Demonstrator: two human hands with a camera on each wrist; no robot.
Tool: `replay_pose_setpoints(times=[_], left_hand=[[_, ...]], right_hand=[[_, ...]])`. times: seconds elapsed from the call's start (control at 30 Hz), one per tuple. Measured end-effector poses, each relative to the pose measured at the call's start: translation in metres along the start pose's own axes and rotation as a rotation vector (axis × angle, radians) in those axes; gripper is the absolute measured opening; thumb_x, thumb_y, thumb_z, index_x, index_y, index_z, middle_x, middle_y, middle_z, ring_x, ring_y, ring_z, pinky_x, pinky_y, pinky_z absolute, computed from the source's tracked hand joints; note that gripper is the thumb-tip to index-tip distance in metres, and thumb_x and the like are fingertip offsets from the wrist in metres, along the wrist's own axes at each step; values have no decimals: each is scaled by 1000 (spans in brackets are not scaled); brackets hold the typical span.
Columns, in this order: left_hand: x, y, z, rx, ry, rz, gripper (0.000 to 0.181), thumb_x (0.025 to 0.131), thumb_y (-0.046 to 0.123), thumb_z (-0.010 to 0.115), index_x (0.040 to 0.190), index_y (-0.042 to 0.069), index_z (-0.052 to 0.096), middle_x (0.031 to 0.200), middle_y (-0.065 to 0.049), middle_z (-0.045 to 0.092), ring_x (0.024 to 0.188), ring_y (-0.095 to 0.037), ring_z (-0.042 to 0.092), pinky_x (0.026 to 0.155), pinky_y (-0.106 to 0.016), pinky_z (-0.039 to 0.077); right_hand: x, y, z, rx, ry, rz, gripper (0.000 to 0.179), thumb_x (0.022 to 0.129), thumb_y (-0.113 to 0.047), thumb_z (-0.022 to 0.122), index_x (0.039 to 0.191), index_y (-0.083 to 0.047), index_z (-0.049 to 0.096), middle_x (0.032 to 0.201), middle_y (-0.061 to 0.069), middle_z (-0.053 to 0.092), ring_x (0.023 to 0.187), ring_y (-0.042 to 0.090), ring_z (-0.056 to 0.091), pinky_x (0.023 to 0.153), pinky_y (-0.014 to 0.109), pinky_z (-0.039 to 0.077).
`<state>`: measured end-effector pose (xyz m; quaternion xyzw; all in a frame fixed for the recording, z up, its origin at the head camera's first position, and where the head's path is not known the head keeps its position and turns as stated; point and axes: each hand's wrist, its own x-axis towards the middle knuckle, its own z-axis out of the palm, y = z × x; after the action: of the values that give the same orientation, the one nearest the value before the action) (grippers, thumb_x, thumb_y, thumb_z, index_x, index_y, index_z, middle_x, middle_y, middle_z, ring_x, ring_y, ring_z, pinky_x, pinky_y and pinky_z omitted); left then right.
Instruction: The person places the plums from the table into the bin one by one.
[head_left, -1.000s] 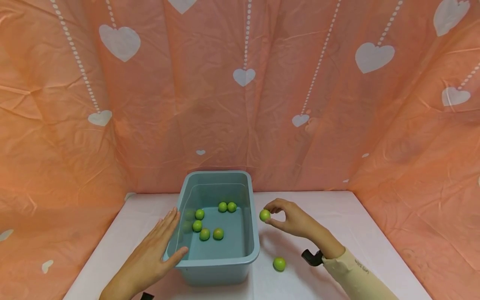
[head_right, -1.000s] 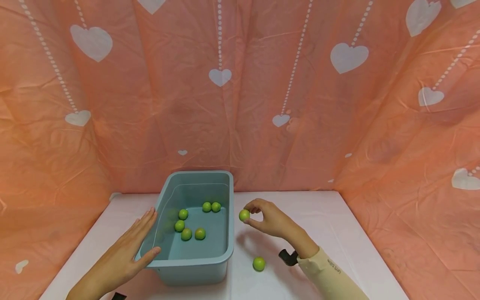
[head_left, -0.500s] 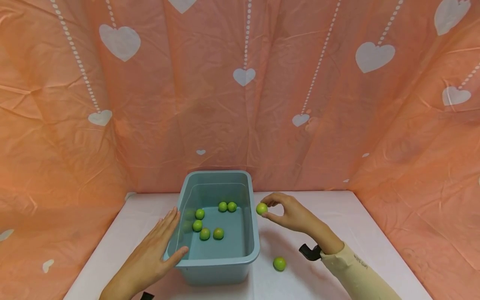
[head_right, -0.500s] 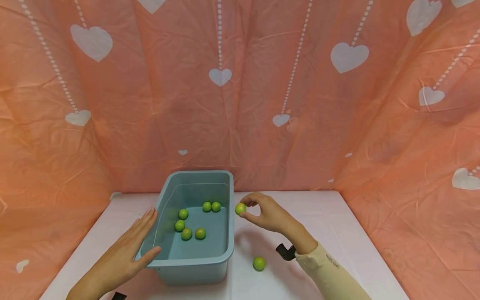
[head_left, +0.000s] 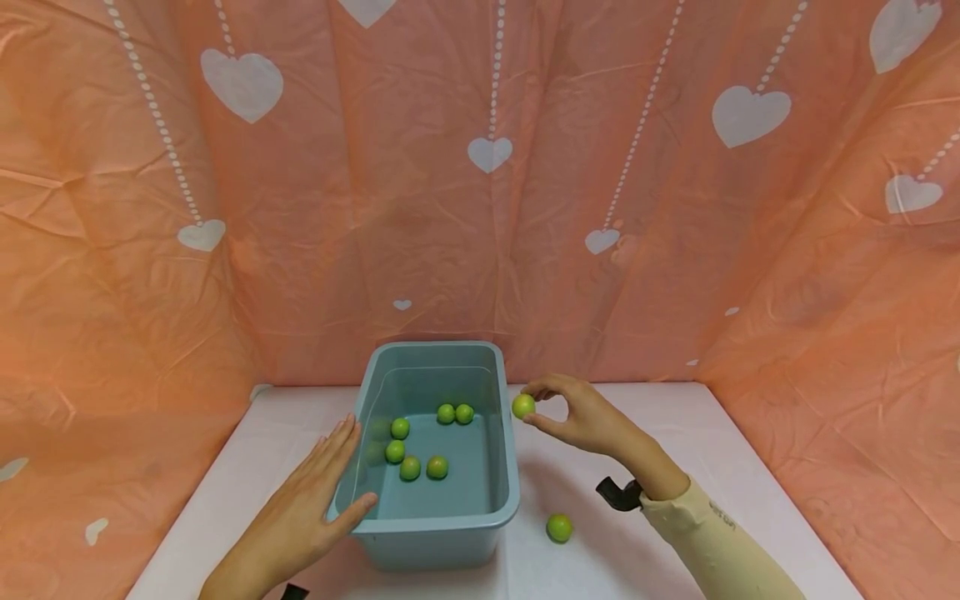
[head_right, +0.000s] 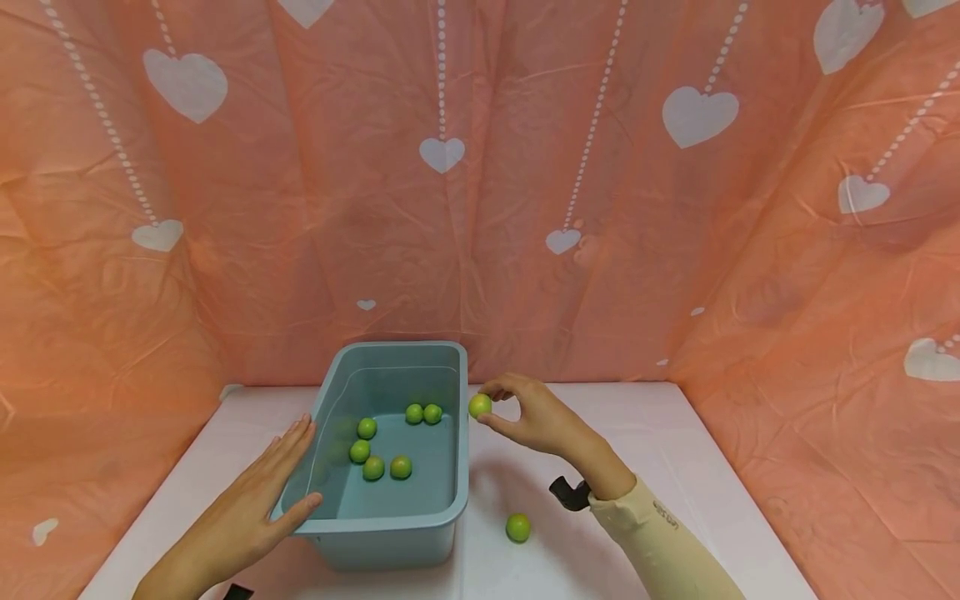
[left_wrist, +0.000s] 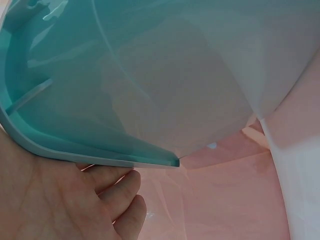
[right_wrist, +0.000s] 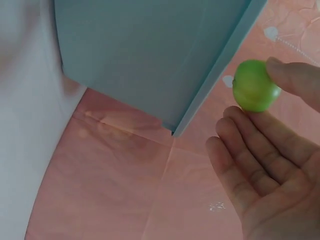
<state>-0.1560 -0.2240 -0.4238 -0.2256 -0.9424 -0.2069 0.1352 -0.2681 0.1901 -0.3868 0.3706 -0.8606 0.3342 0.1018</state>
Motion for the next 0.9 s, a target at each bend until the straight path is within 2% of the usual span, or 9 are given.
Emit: replay_pose_setpoints(times=[0.13, 0.3, 0.6, 0.83, 0.9], left_hand=[[0, 0, 0, -2, 0, -2, 90, 105, 55, 64, 169, 3, 29, 176, -17, 25, 160, -39, 29, 122, -7, -7], [0, 0, 0, -6, -5, -10, 90, 105, 56, 63, 169, 3, 29, 177, -16, 24, 161, -39, 29, 122, -7, -8], [1, 0, 1, -5, -8, -6, 90, 105, 56, 63, 170, 3, 29, 177, -16, 24, 161, -38, 29, 122, -6, -7], [0, 0, 0, -6, -5, -9, 90, 105, 56, 63, 170, 4, 29, 177, -15, 24, 161, -38, 29, 122, -6, -7], [0, 1, 0, -5, -1, -8, 90, 105, 56, 63, 170, 4, 29, 177, -15, 25, 161, -39, 29, 122, -6, -7]], right_hand=[[4, -2, 1, -13, 27, -47, 30, 93, -17, 87, 120, -13, 75, 114, -8, 73, 107, 21, 70, 96, 40, 60], [12, -7, 4, -13, 31, -98, 31, 92, -16, 87, 120, -13, 75, 114, -7, 73, 107, 20, 70, 95, 39, 60], [27, -19, 10, -10, -22, -117, 33, 93, -19, 87, 123, -13, 74, 117, -5, 73, 109, 16, 69, 97, 39, 60], [41, -26, 15, 5, -87, -147, 35, 95, -23, 85, 125, -9, 73, 116, 0, 73, 107, 28, 70, 96, 36, 60], [44, -28, 16, 3, -102, -146, 35, 96, -23, 84, 125, -8, 73, 118, 0, 73, 108, 27, 70, 96, 37, 60]])
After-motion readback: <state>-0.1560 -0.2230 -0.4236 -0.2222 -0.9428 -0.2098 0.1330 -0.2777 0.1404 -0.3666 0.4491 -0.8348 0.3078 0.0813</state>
